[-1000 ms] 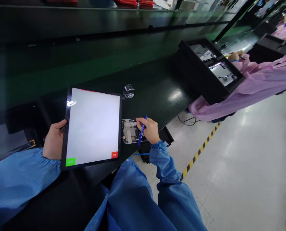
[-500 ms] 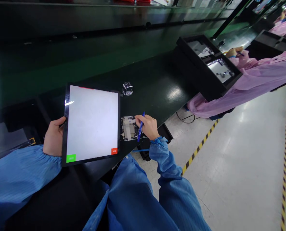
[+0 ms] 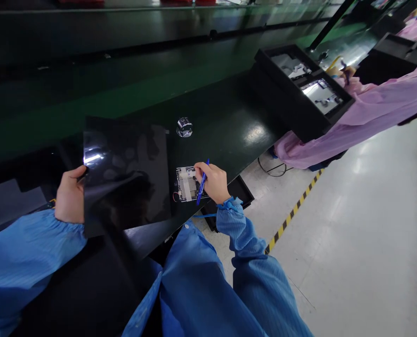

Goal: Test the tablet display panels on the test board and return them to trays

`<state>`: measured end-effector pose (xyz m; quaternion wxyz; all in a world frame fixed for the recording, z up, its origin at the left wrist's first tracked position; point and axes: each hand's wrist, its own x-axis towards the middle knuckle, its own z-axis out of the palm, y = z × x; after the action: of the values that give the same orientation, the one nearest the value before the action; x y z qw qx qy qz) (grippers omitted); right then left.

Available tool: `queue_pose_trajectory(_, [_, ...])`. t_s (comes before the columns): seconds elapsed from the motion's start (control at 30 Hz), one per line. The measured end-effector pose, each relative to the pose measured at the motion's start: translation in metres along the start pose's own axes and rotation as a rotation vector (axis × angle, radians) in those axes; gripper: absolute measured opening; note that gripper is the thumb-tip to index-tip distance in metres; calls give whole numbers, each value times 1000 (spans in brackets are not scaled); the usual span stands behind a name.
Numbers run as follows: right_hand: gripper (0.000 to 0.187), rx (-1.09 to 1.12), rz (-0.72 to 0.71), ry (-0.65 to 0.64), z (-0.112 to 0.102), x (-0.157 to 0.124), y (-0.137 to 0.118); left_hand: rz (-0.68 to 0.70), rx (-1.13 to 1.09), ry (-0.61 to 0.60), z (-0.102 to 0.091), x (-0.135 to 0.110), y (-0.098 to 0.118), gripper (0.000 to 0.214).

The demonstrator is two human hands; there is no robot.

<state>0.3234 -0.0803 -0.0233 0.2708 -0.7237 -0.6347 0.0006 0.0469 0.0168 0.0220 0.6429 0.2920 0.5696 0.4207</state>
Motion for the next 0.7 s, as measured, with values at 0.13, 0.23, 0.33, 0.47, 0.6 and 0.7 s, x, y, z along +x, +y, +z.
queue_pose_trajectory(0.13, [11, 167, 38, -185, -2, 4, -31, 115, 92, 84, -4, 5, 5, 34])
queue_pose_trajectory(0.23, [16, 86, 65, -336, -2, 13, -42, 249, 279, 222, -3, 3, 8, 31])
queue_pose_trajectory(0.33, [15, -48, 96, -441, -4, 24, -46, 256, 366, 284, -1, 2, 9, 27])
queue_pose_trajectory(0.47, [17, -170, 110, -528, -6, 34, -55, 240, 276, 264, 2, 2, 7, 24])
queue_pose_trajectory(0.6, [26, -314, 132, -531, -2, 35, -70, 277, 182, 212, 0, 4, 6, 20])
queue_pose_trajectory(0.7, [23, -292, 125, -524, -1, 36, -67, 301, 207, 200, -6, 10, 1, 15])
